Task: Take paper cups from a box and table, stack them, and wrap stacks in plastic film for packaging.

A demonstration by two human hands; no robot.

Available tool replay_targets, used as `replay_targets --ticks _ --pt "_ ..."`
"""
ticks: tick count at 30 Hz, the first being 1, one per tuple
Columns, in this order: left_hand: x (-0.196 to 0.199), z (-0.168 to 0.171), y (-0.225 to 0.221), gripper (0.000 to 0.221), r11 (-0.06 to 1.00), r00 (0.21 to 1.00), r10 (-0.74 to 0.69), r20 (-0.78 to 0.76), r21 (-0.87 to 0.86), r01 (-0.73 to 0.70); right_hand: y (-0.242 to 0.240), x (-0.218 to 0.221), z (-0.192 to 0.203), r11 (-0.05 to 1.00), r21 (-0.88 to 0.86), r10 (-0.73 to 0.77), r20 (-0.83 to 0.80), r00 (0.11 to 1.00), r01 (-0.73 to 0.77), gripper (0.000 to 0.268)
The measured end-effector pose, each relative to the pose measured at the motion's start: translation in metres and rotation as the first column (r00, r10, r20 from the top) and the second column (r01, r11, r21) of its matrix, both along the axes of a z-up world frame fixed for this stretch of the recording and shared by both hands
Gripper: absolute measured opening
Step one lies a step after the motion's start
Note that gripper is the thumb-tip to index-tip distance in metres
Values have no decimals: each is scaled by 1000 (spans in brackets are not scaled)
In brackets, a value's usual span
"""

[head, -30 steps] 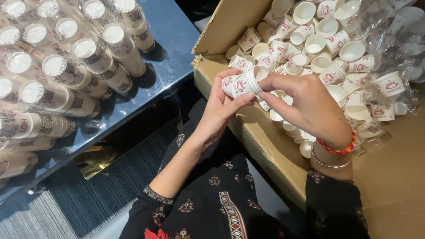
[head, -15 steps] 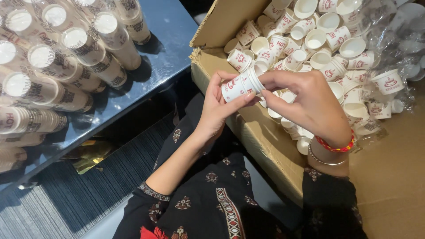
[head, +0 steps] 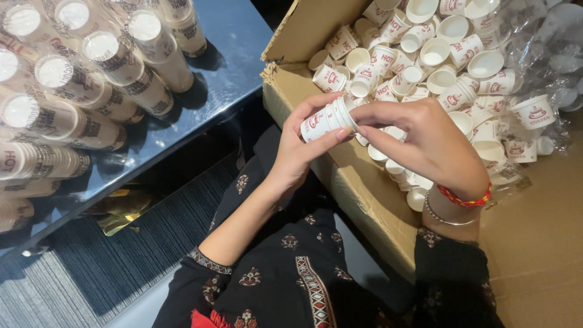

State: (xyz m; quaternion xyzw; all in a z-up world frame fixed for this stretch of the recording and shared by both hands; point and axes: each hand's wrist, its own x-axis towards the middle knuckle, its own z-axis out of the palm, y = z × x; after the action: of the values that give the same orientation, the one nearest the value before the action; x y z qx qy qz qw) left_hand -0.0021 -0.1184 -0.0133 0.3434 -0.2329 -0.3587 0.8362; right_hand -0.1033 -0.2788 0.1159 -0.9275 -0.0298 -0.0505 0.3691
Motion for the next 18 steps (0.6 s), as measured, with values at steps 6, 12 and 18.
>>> replay_targets --ticks 6,12,18 --pt "2 4 2 55 999 999 2 43 35 -4 2 6 -1 987 -76 -143 -29 989 141 20" --pt "3 23 3 58 997 993 -67 -93 30 70 -48 19 -24 986 23 -166 183 969 165 26" --pt "7 8 0 58 995 990 -101 -94 9 102 -90 40 -84 886 -461 -6 -131 991 -55 61"
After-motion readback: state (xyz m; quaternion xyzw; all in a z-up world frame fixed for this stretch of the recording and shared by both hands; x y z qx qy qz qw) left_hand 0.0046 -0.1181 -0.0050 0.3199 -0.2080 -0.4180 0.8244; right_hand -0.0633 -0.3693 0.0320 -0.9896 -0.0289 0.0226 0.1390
